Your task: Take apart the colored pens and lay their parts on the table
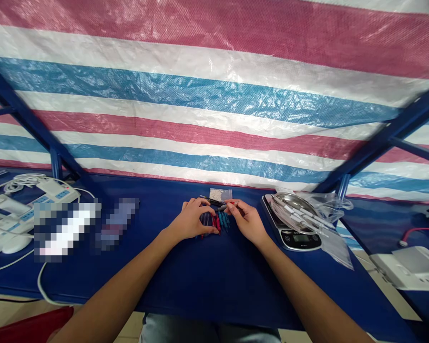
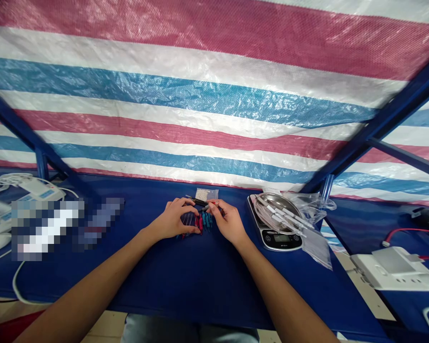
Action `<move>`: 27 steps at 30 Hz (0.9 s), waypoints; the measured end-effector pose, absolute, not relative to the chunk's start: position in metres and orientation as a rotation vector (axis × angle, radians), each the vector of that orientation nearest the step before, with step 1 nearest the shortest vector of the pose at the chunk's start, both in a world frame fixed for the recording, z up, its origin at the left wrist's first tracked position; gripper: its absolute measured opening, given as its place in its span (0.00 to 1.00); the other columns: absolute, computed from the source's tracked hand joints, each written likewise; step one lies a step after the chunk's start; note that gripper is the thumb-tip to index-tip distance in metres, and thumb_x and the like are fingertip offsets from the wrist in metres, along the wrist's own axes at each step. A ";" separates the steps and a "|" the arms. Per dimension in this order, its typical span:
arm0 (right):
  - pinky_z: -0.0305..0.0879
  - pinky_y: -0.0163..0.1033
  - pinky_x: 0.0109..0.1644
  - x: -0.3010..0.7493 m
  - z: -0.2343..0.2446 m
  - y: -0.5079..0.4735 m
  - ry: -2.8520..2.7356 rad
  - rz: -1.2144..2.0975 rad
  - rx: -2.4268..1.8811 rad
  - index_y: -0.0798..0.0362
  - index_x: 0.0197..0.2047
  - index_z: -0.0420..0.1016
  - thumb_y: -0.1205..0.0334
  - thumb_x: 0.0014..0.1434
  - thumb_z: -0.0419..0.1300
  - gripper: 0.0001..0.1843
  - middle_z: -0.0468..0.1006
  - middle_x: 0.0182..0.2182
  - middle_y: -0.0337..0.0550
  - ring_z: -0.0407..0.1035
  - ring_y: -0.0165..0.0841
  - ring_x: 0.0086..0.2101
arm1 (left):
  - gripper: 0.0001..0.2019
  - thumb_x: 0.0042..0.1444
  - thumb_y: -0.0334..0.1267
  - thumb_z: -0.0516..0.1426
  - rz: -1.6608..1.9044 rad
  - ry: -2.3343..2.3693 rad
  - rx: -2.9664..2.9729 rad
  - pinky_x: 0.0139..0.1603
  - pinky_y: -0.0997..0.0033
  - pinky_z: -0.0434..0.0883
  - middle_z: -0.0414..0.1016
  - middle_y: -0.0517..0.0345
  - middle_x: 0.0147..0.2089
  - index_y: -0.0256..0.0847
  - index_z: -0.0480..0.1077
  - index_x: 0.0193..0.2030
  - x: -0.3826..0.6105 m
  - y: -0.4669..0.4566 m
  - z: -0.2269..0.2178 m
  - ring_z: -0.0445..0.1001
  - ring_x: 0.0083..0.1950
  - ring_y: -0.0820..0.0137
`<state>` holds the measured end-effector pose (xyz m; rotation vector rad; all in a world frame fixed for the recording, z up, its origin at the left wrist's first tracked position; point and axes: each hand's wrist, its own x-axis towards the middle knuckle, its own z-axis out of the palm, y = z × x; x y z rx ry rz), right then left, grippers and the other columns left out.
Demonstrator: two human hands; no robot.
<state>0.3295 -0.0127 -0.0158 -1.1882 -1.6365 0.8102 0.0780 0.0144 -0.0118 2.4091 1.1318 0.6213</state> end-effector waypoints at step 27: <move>0.72 0.42 0.35 0.323 0.004 -0.024 -1.381 0.836 -0.991 0.48 0.47 0.80 0.41 0.77 0.56 0.21 0.84 0.43 0.46 0.73 0.35 0.32 | 0.22 0.57 0.49 0.73 1.019 0.756 1.376 0.64 0.52 0.77 0.87 0.46 0.53 0.41 0.80 0.54 0.093 0.012 -0.001 0.85 0.56 0.56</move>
